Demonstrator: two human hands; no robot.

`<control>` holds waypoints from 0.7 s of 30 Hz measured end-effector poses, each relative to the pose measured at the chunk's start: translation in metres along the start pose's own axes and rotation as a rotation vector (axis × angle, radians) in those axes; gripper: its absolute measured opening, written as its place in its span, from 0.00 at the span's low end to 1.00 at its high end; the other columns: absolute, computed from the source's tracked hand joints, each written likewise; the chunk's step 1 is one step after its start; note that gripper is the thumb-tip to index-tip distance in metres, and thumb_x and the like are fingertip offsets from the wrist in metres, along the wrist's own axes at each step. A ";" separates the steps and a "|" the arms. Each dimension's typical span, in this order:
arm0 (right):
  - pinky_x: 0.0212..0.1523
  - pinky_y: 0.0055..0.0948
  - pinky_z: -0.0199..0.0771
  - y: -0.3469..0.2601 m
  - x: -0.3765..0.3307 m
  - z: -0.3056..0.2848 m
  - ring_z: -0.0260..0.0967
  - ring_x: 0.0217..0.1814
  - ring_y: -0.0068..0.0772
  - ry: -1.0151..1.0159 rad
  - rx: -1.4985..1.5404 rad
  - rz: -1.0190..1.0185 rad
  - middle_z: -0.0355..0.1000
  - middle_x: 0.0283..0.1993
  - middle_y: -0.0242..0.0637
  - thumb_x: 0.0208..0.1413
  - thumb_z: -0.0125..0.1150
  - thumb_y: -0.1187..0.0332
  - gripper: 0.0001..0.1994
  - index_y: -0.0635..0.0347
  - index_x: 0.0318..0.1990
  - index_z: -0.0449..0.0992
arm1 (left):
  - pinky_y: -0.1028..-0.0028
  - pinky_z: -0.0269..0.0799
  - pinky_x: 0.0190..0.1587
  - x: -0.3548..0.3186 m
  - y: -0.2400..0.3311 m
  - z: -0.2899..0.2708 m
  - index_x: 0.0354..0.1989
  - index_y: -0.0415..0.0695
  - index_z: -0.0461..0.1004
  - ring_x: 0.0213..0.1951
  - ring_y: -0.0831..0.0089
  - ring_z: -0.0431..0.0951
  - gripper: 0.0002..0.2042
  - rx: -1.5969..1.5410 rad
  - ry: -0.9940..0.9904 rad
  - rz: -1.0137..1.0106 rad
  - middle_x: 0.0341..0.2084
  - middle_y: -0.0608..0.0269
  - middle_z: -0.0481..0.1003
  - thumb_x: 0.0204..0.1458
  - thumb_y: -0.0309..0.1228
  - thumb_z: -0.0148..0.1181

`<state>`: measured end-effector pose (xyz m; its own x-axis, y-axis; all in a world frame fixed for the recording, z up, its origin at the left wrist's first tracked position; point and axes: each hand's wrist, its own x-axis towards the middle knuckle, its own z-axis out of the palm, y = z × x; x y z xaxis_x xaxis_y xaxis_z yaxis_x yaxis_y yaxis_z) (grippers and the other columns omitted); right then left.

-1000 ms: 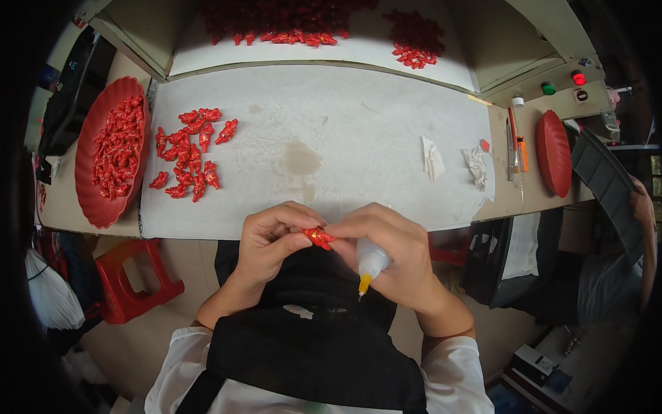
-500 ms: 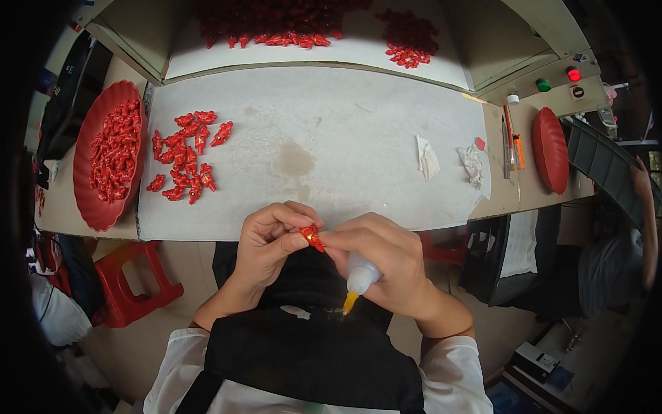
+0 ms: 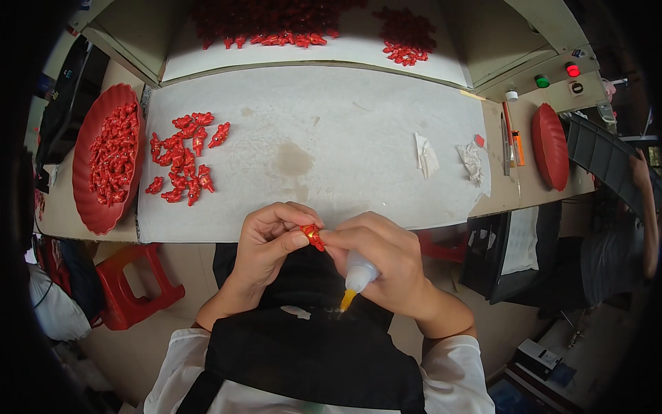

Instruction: Gluing small red plastic toy or electronic components together at a factory workbench.

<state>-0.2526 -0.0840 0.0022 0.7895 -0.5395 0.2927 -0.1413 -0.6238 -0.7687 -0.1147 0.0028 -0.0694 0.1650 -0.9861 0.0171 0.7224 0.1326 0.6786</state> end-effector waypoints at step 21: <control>0.21 0.24 0.65 -0.006 0.008 0.007 0.66 0.23 0.31 -0.039 -0.075 -0.074 0.68 0.24 0.37 0.30 0.62 0.82 0.15 0.64 0.32 0.72 | 0.77 0.67 0.42 -0.002 0.000 -0.010 0.35 0.34 0.69 0.38 0.73 0.71 0.08 -0.031 -0.048 0.077 0.35 0.56 0.69 0.45 0.16 0.51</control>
<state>-0.2412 -0.0811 0.0054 0.8217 -0.4689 0.3239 -0.1249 -0.7027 -0.7004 -0.1083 0.0054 -0.0770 0.1890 -0.9765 0.1039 0.7294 0.2105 0.6509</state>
